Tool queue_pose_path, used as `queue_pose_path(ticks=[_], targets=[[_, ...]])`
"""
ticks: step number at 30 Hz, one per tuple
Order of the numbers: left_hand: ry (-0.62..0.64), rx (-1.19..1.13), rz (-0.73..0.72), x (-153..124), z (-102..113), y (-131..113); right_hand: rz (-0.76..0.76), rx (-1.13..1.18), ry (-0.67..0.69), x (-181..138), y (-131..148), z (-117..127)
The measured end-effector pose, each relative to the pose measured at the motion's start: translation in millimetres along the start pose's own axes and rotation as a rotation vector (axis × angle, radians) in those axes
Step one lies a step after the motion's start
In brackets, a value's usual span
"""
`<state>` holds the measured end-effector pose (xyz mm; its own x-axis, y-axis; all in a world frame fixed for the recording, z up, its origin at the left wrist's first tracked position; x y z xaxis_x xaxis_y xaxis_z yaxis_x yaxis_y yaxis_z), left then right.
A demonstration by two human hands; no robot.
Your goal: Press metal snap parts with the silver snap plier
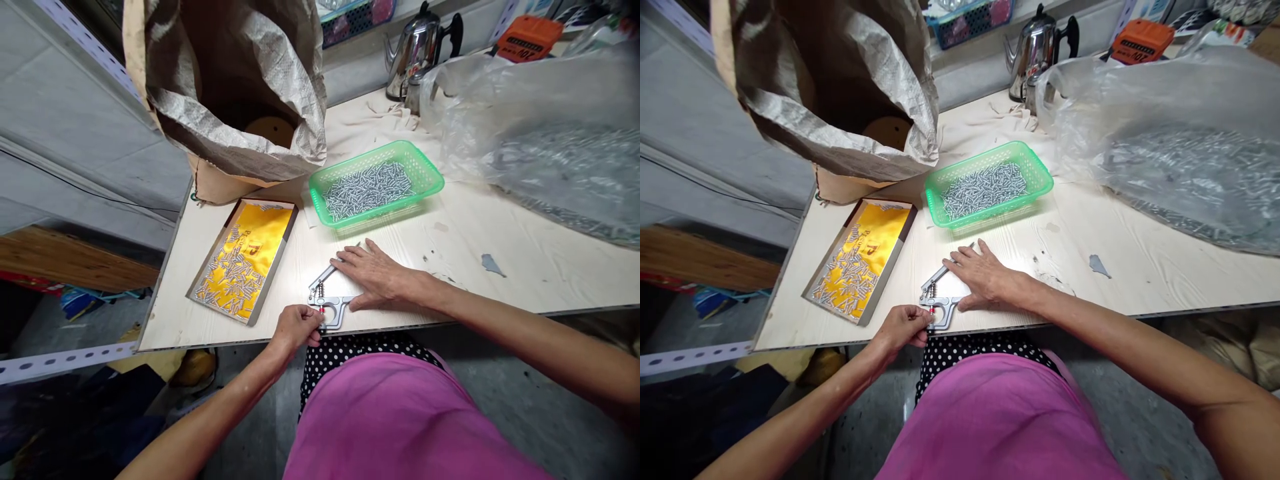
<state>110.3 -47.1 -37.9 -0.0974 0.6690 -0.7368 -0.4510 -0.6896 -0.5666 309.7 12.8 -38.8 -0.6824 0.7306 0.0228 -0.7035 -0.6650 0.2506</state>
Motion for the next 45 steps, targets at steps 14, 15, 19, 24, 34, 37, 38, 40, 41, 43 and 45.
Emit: queue_pose_path(ticks=[14,15,19,24,34,37,38,40,41,43,45], targets=[[-0.031,-0.065,0.029,-7.2,-1.8,5.3,-0.030,0.026,-0.002,-15.9,22.3,14.8],[-0.030,-0.068,0.028,-6.9,-1.8,6.0,-0.033,0.026,0.004,-16.4,23.8,16.3],[-0.013,-0.009,-0.012,-8.3,0.6,10.9,-0.051,0.040,-0.002,-18.8,27.6,15.1],[-0.284,0.463,-0.551,-23.5,10.7,-4.0,-0.046,0.016,-0.070,-20.6,30.1,2.6],[-0.049,1.014,-1.039,1.4,-22.8,-48.0,-0.071,0.137,-0.136,-25.0,25.2,-4.8],[-0.066,1.113,-1.011,4.2,-27.9,-54.0,-0.046,0.152,-0.178,-33.4,19.7,-8.7],[-0.088,1.145,-0.999,3.8,-29.7,-55.4,-0.053,0.134,-0.182,-36.5,17.6,-9.5],[-0.123,1.195,-0.978,2.8,-33.1,-57.6,-0.100,0.079,-0.169,-42.0,14.0,-9.5],[-0.128,1.212,-0.977,2.5,-34.5,-58.4,-0.126,0.050,-0.154,-44.0,12.9,-8.8],[-0.118,1.229,-1.000,2.3,-36.0,-59.6,-0.155,0.001,-0.127,-45.8,13.4,-6.2],[-0.102,1.235,-1.032,3.1,-35.0,-59.8,-0.156,-0.035,-0.110,-44.5,16.7,-3.4]])
Point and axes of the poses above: each hand's wrist, its own x-axis towards the middle knuckle, its own z-axis out of the back of the hand, y = z × x, the point moved 3 cm from there along x, towards the middle knuckle, and after that the axes turned 3 degrees about -y, right-handed, at the moved point
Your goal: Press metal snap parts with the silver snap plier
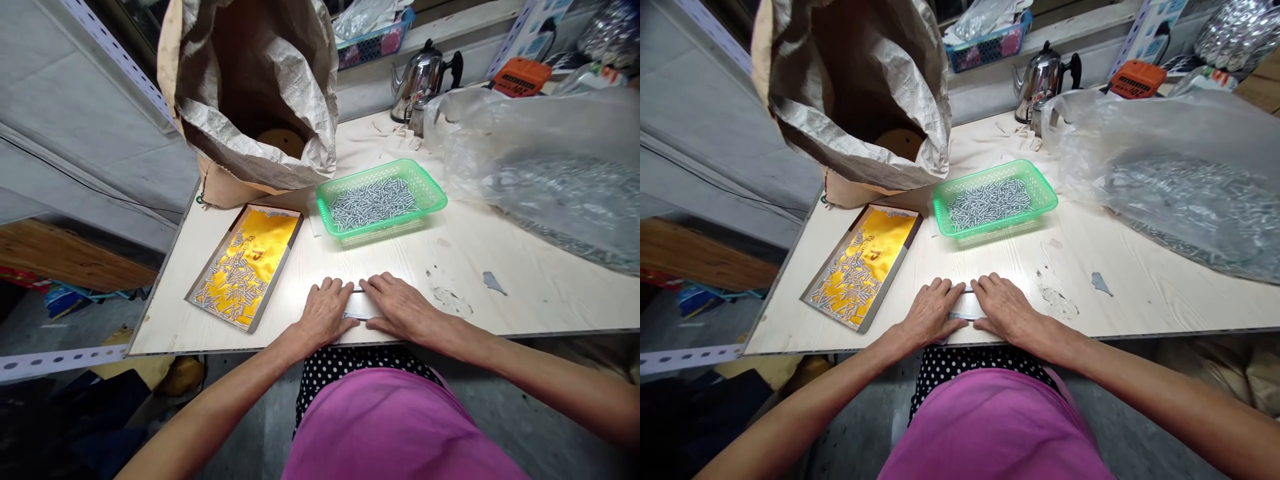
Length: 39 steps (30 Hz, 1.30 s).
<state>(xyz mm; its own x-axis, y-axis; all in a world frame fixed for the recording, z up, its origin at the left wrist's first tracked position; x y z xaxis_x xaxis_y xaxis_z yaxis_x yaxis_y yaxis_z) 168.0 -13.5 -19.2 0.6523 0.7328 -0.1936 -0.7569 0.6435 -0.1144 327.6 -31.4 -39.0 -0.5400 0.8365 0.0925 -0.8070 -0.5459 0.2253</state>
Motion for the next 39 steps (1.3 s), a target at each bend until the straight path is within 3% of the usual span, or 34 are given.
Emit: queue_pose_path(ticks=[13,16,18,20,22,25,27,30,32,34,36,39], targets=[[-0.003,-0.052,0.068,-1.6,-2.8,13.5,0.080,-0.033,0.084,17.9,12.8,-7.0],[-0.057,-0.067,0.131,-3.7,-3.0,14.6,0.058,-0.049,0.047,21.5,3.9,-5.0],[-0.115,-0.090,0.191,-2.3,-5.0,16.6,0.035,-0.039,-0.052,30.2,7.2,4.4],[-0.164,-0.126,0.270,1.3,-10.1,19.8,0.045,0.027,-0.194,37.4,30.1,25.5],[-0.220,-0.169,0.358,3.1,-18.1,20.7,0.157,0.178,-0.305,36.5,72.1,56.2],[-0.342,-0.230,0.412,-6.5,-30.3,12.7,0.477,0.383,-0.379,25.8,134.6,99.2],[-0.447,-0.279,0.389,-24.4,-35.1,6.8,0.516,0.420,-0.342,22.3,143.3,106.2],[-0.587,-0.387,0.376,-61.1,-37.8,8.7,0.259,0.322,-0.239,20.7,98.3,78.9],[-0.657,-0.447,0.443,-83.0,-38.3,16.1,0.026,0.197,-0.166,17.7,53.9,47.9],[-0.676,-0.460,0.541,-96.7,-37.8,23.3,-0.071,0.114,-0.084,14.6,24.7,18.5],[-0.620,-0.430,0.611,-99.9,-35.8,27.3,-0.104,0.081,-0.002,13.6,15.7,-3.1],[-0.457,-0.384,0.674,-90.1,-30.4,27.6,-0.168,0.042,0.088,17.8,23.8,-14.4]])
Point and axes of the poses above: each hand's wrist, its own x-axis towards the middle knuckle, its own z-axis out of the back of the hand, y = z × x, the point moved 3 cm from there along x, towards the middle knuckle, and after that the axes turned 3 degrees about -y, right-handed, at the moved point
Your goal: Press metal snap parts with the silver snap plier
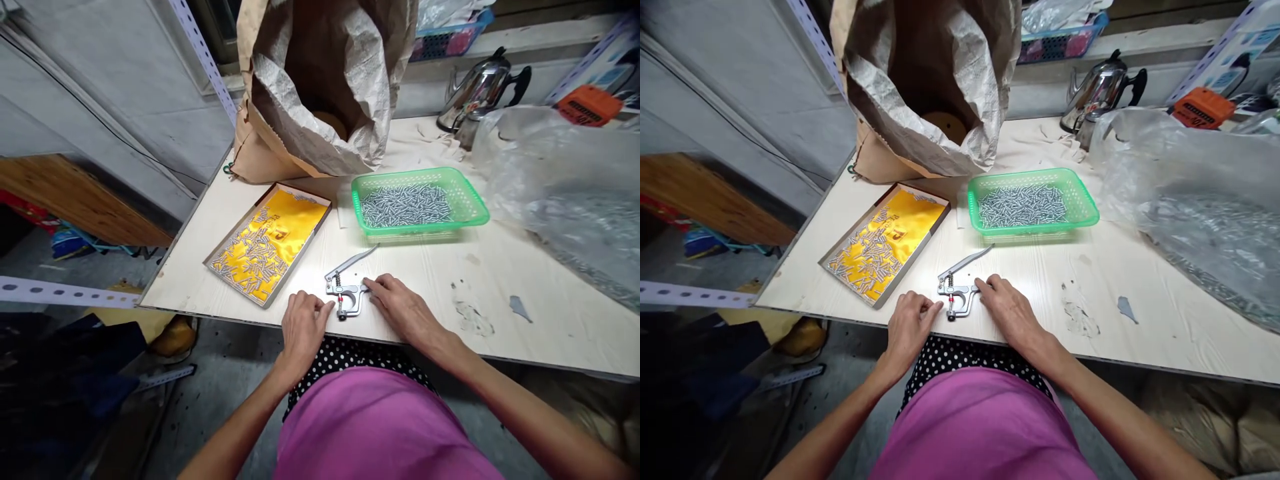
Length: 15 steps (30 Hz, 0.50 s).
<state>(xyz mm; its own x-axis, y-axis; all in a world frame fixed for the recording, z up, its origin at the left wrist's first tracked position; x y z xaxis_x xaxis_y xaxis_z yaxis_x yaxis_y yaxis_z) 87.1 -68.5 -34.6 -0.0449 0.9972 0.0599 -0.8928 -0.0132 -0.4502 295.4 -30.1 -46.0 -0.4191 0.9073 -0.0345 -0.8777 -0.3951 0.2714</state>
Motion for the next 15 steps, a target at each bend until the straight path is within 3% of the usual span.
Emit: queue_pose_path(ticks=[5,9,12,15], targets=[[0.223,0.079,0.086,24.5,-6.5,-18.2,-0.093,-0.103,0.137,9.8,10.9,10.3],[0.418,0.103,0.167,44.3,-10.6,-21.3,-0.116,-0.129,0.169,13.5,8.4,14.5],[0.485,0.192,0.097,48.7,-7.0,-21.3,-0.112,-0.166,0.157,13.4,6.3,12.1],[0.489,0.332,-0.061,47.5,3.7,-22.4,-0.101,-0.195,0.113,12.4,3.3,8.8]])
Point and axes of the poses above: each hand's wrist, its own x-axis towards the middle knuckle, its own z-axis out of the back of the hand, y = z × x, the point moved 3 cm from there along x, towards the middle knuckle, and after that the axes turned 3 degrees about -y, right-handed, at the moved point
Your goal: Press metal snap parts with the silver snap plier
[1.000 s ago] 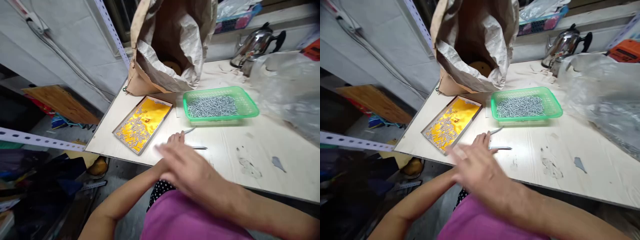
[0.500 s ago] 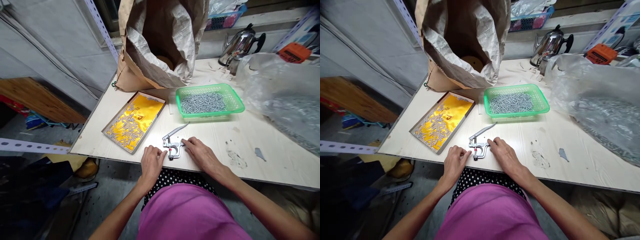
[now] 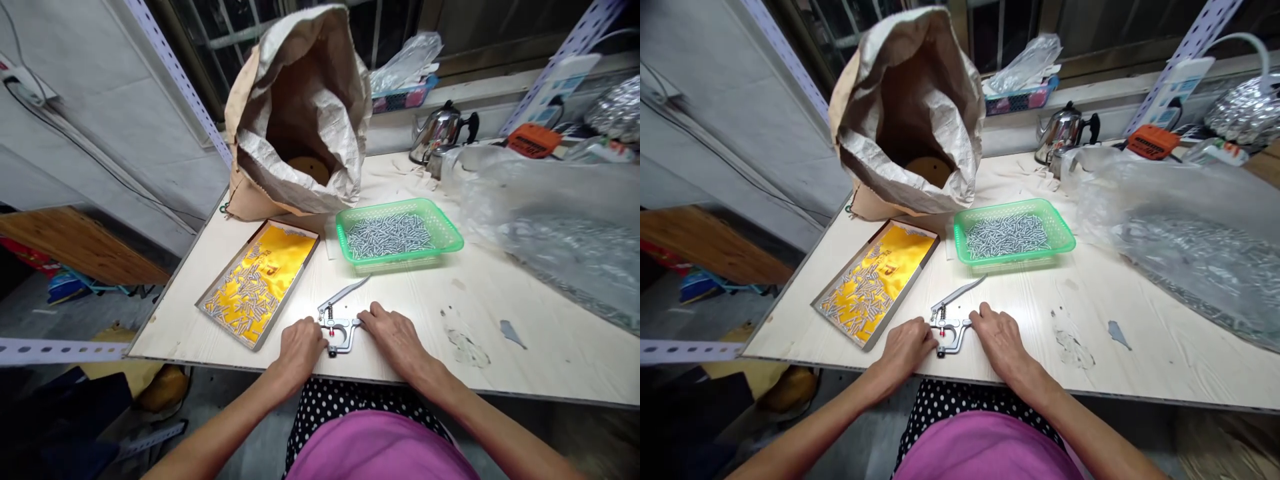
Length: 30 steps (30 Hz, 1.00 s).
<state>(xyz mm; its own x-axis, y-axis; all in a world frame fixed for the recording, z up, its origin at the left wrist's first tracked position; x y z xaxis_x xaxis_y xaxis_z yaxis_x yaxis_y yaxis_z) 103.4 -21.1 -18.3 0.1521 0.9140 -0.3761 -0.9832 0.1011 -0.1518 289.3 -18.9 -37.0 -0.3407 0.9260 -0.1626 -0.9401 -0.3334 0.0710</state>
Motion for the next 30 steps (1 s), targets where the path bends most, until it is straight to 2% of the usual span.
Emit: queue_pose_path(ticks=[2,4,6,9,11,12,13,15,18,21,24,30], targets=[[-0.033,0.080,-0.069,-1.8,13.8,-2.0,-0.015,-0.001,-0.022,-0.2,-2.3,-2.0],[-0.130,0.087,-0.143,2.0,39.7,-11.8,-0.033,0.000,-0.031,-0.2,-4.3,-2.7],[-0.337,0.035,-0.246,9.7,78.0,-30.1,-0.041,0.002,-0.035,0.0,-5.1,-2.2],[-0.730,-0.092,-0.407,19.7,140.9,-55.8,-0.044,0.006,-0.039,-0.5,-5.0,-0.6],[-0.883,-0.108,-0.436,26.7,168.5,-57.1,-0.051,-0.003,-0.040,-2.1,-4.9,-0.7],[-0.912,-0.091,-0.430,30.8,175.1,-51.1,-0.052,-0.011,-0.048,-3.2,-4.9,-1.3],[-0.912,-0.061,-0.405,35.3,176.7,-40.3,-0.050,-0.018,-0.064,-4.4,-5.0,-2.4],[-0.834,0.006,-0.304,43.8,166.4,-6.2,-0.038,-0.026,-0.121,-6.6,-5.1,-6.1],[-0.587,0.058,-0.080,49.0,130.9,58.7,-0.012,-0.032,-0.238,-9.0,-5.1,-14.1],[-0.382,0.100,-0.052,42.1,96.4,101.7,0.007,-0.037,-0.339,-10.4,-4.9,-21.0],[-0.286,0.105,-0.090,31.7,77.5,112.9,0.011,-0.034,-0.374,-10.8,-4.7,-24.2],[-0.168,0.107,-0.227,28.5,62.9,102.4,-0.005,-0.047,-0.335,-9.9,-1.7,-23.8]])
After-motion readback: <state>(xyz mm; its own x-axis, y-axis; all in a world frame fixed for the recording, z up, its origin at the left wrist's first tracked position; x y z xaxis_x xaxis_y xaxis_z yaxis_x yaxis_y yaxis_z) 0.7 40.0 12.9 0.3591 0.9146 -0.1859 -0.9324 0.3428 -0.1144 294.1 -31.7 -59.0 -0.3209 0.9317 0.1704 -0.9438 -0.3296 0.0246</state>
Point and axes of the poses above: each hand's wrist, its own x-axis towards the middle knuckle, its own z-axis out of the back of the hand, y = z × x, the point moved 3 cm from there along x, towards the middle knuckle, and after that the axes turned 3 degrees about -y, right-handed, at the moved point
